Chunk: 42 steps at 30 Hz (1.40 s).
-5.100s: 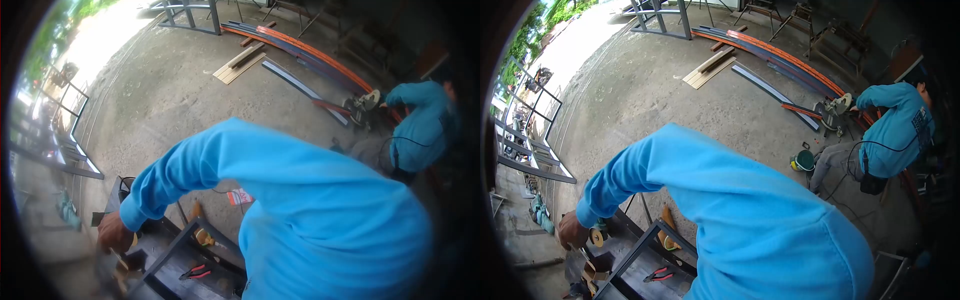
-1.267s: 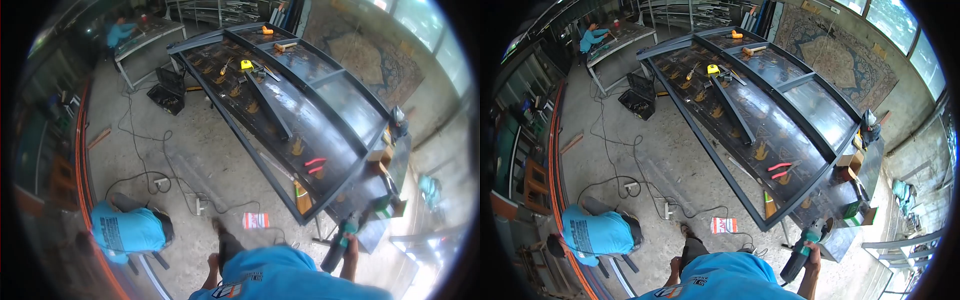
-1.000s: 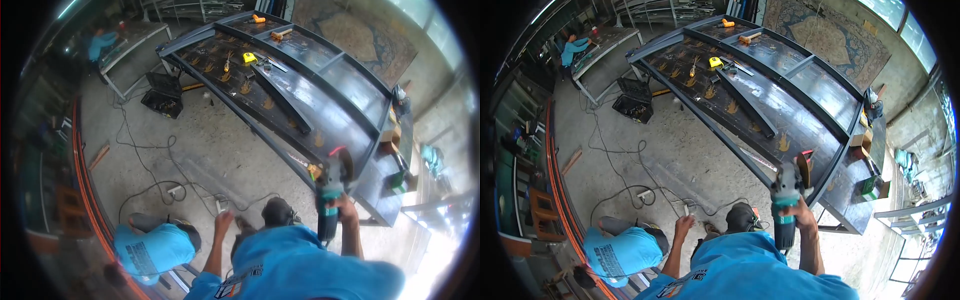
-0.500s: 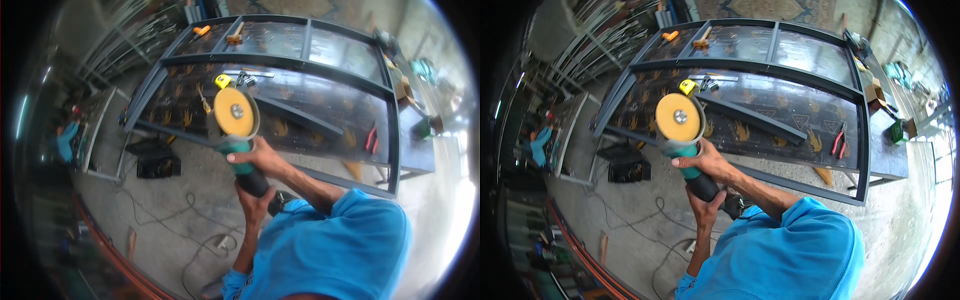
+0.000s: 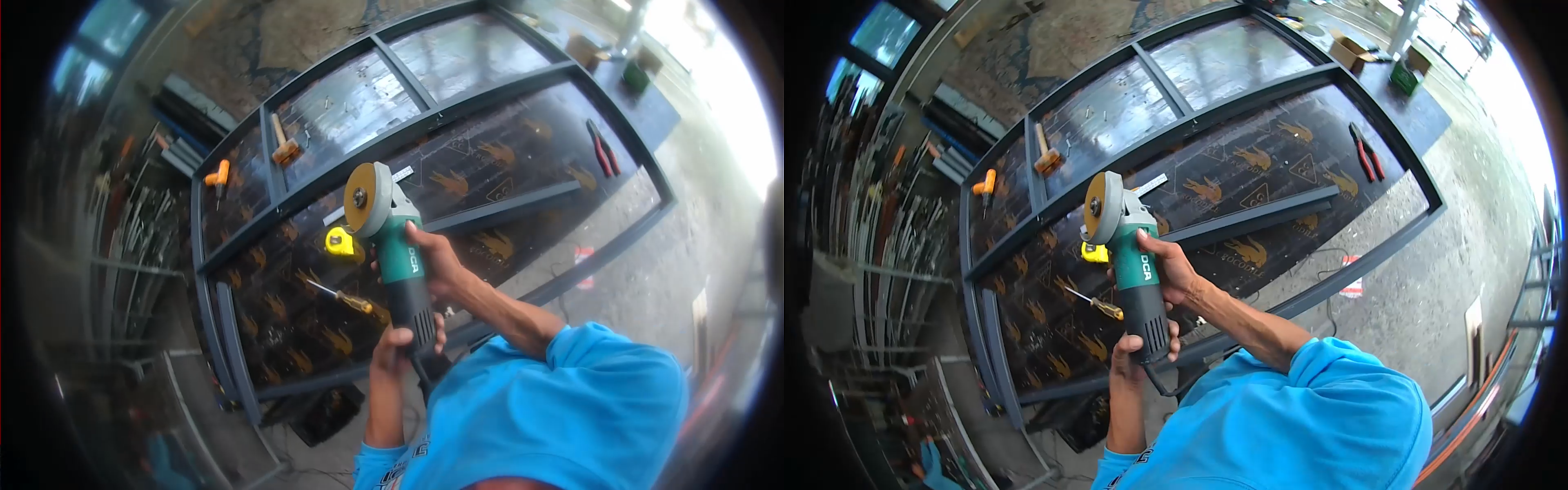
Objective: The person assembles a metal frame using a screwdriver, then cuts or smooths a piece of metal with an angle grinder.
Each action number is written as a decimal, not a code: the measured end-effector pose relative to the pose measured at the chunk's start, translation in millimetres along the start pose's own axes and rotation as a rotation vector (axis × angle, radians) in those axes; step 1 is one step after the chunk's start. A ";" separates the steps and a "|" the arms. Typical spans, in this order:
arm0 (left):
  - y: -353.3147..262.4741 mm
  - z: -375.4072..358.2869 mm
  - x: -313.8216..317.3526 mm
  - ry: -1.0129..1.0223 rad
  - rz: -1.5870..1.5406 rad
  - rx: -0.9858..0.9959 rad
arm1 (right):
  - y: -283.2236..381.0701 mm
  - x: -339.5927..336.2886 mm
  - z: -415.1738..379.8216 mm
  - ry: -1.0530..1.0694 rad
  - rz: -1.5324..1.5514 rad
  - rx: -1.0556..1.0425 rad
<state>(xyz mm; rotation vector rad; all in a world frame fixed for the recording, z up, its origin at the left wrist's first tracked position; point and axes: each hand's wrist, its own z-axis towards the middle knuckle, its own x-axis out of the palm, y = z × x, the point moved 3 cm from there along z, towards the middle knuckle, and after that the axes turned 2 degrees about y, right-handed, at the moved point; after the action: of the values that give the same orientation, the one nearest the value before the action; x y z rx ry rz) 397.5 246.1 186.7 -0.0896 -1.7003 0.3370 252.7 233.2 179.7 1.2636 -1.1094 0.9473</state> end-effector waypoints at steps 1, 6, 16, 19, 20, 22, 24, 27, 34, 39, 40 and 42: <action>-28.8 7.9 -1.5 -0.158 0.386 -0.071 | 1.1 -6.5 12.0 -0.136 -0.126 -0.114; -145.8 95.0 -27.3 -0.300 1.714 -0.126 | 14.7 -16.3 80.2 -0.490 -0.411 -0.704; -235.6 264.8 -74.9 0.066 1.869 -0.534 | 83.6 -89.3 181.5 -1.176 -0.228 -0.972; -260.1 314.7 -80.0 0.061 1.990 -0.718 | 98.9 -111.8 195.1 -0.839 0.023 -1.056; -262.4 331.1 -79.3 0.093 2.018 -0.813 | 103.9 -120.1 200.4 -0.672 0.034 -1.108; -261.3 352.6 -85.7 0.086 2.002 -0.919 | 108.8 -144.7 212.0 -0.640 0.078 -1.012; -259.9 362.6 -97.2 0.021 1.960 -0.967 | 115.0 -162.4 223.8 -0.672 0.093 -0.992; -247.1 370.5 -95.3 0.057 2.010 -0.962 | 118.5 -162.2 219.0 -0.758 0.118 -1.047; -249.6 389.2 -109.4 -0.005 2.023 -0.979 | 131.3 -170.2 218.4 -0.977 -0.007 -0.979; -250.2 395.1 -103.6 0.001 2.060 -1.019 | 129.5 -166.3 220.0 -1.019 -0.042 -0.931; -252.1 396.6 -103.9 0.000 2.063 -1.017 | 129.4 -167.4 221.8 -1.023 -0.023 -0.939; -252.6 399.7 -108.4 0.010 2.017 -1.069 | 132.3 -167.3 220.2 -1.027 -0.040 -0.939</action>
<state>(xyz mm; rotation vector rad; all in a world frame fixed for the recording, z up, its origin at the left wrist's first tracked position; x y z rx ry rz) 57.6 -89.9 104.0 -2.5845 -0.9842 0.7609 63.6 35.0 41.9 0.9044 -1.9664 -0.3950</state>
